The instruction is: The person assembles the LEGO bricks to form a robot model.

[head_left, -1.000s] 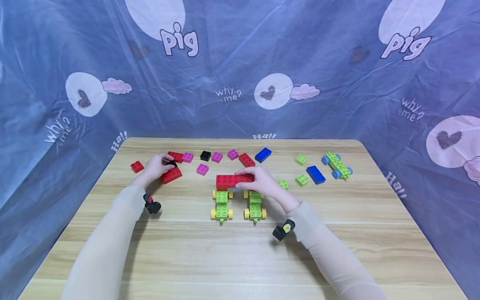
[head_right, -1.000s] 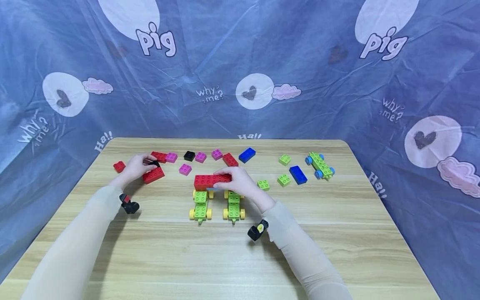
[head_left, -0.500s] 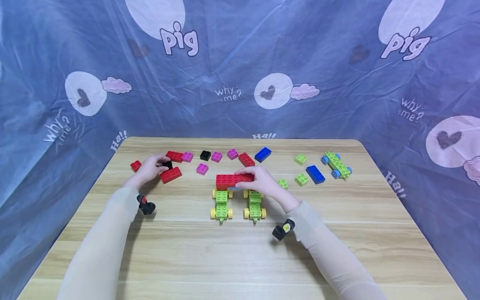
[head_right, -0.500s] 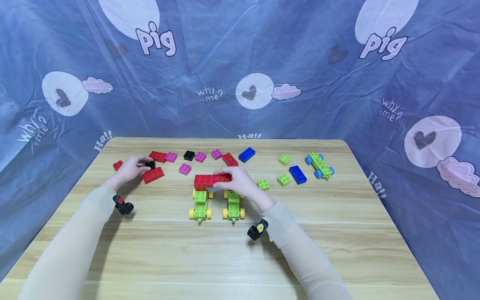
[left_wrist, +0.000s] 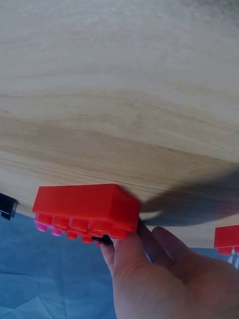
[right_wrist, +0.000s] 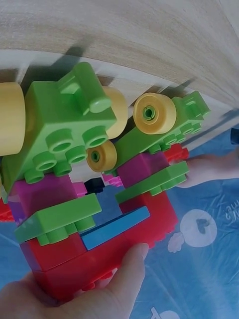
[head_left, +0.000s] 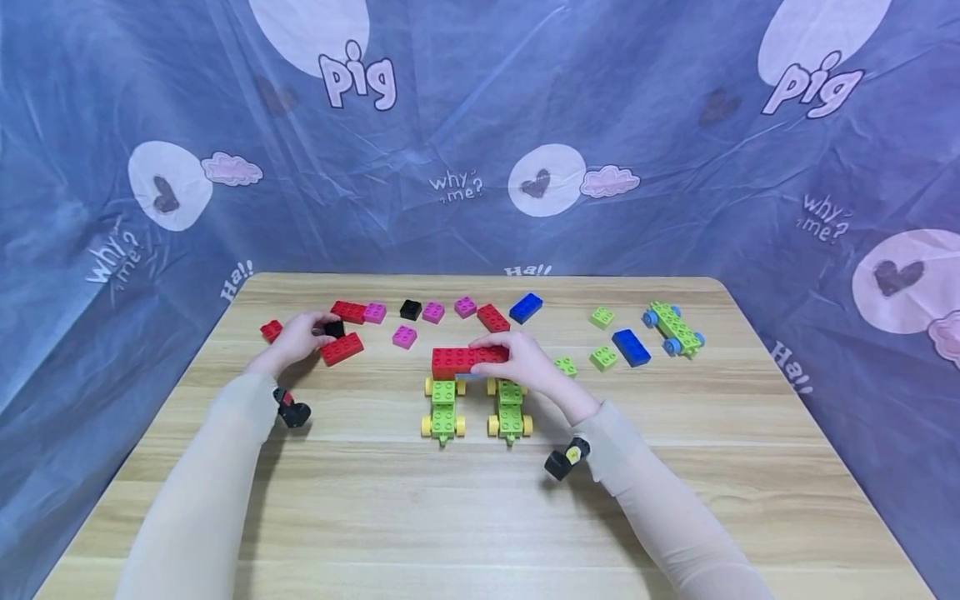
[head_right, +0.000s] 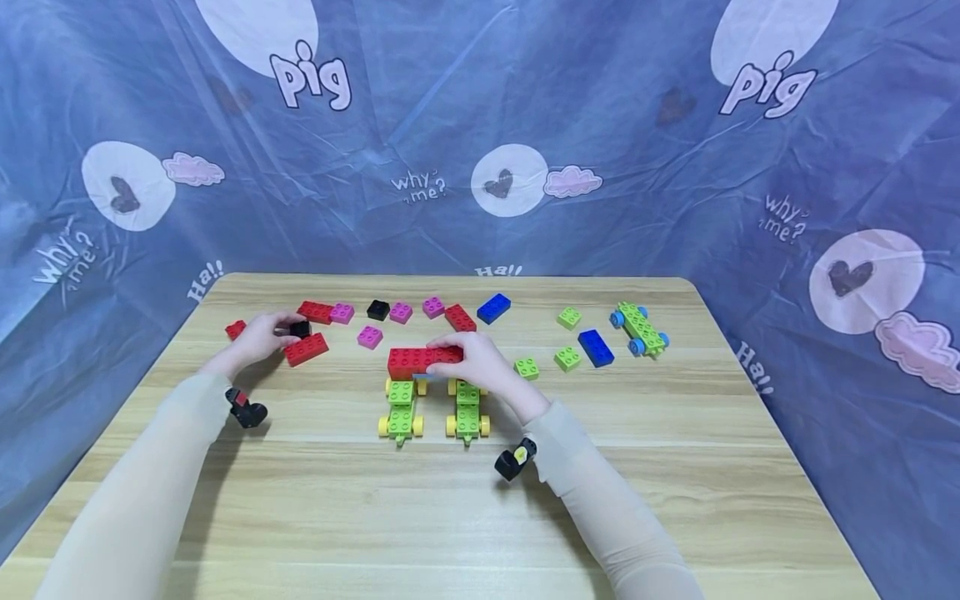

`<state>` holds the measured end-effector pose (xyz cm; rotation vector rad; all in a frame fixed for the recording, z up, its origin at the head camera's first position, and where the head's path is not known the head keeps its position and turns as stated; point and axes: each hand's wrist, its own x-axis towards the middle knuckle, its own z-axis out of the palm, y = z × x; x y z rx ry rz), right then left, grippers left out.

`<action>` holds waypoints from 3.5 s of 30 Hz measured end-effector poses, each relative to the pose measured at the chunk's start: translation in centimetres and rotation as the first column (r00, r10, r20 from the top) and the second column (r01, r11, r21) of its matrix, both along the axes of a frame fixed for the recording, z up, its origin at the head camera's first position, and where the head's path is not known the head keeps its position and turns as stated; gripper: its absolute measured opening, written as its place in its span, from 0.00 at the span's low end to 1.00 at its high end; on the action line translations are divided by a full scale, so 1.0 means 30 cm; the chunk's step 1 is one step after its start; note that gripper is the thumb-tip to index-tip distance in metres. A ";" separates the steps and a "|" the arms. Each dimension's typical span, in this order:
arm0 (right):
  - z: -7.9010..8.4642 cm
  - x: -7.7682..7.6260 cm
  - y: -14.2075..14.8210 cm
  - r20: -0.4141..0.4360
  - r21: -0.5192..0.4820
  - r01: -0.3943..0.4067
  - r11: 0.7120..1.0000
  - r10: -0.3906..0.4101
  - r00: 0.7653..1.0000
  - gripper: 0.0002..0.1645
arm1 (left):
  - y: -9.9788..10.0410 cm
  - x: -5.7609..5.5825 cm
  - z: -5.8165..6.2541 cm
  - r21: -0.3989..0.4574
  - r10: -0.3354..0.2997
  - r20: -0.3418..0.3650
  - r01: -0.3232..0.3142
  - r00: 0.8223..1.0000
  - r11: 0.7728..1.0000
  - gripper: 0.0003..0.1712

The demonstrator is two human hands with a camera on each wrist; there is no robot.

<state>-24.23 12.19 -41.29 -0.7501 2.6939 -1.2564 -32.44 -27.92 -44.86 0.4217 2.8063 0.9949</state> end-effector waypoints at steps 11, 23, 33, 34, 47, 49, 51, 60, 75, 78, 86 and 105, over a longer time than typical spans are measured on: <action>-0.002 -0.012 0.002 -0.006 -0.007 -0.014 1.000 0.014 1.000 0.24 | 0.036 0.008 0.062 -0.034 0.067 0.020 -0.066 0.998 0.997 0.27; 0.019 -0.003 -0.002 -0.006 -0.019 -0.032 0.999 0.032 0.999 0.26 | 0.174 0.056 0.138 -0.024 -0.019 -0.136 0.016 0.991 1.000 0.26; 0.035 -0.001 -0.003 0.003 -0.038 -0.050 0.998 0.050 0.999 0.26 | 0.302 0.138 0.184 0.018 -0.141 -0.180 0.146 0.974 0.989 0.26; 0.039 0.000 -0.006 -0.001 -0.038 -0.054 0.998 0.054 0.999 0.26 | 0.312 0.145 0.187 0.020 -0.145 -0.184 0.152 0.972 0.988 0.27; 0.066 -0.014 -0.049 -0.044 0.057 -0.105 0.993 0.107 0.993 0.27 | 0.415 0.236 0.230 0.041 -0.253 -0.272 0.274 0.928 0.961 0.24; 0.067 -0.014 -0.053 -0.050 0.083 -0.107 0.991 0.111 0.993 0.28 | 0.423 0.246 0.230 0.049 -0.273 -0.274 0.297 0.922 0.954 0.24; 0.067 -0.015 -0.057 -0.054 0.111 -0.104 0.988 0.110 0.992 0.29 | 0.429 0.251 0.226 0.055 -0.293 -0.272 0.318 0.917 0.946 0.24; 0.061 -0.012 -0.067 -0.091 0.166 -0.085 0.982 0.102 0.991 0.27 | 0.440 0.259 0.206 0.064 -0.364 -0.285 0.396 0.887 0.916 0.24; 0.045 -0.007 -0.067 -0.102 0.137 -0.062 0.989 0.077 0.992 0.25 | 0.444 0.265 0.192 0.040 -0.364 -0.279 0.389 0.889 0.920 0.23; 0.043 -0.008 -0.067 -0.103 0.133 -0.059 0.989 0.073 0.992 0.24 | 0.445 0.262 0.192 0.035 -0.361 -0.281 0.386 0.889 0.922 0.23; 0.035 -0.012 -0.062 -0.102 0.129 -0.048 0.990 0.062 0.993 0.24 | 0.453 0.254 0.210 0.022 -0.383 -0.257 0.402 0.887 0.915 0.24; 0.038 -0.008 -0.065 -0.096 0.121 -0.047 0.992 0.059 0.994 0.24 | 0.469 0.245 0.261 -0.030 -0.388 -0.142 0.388 0.911 0.921 0.23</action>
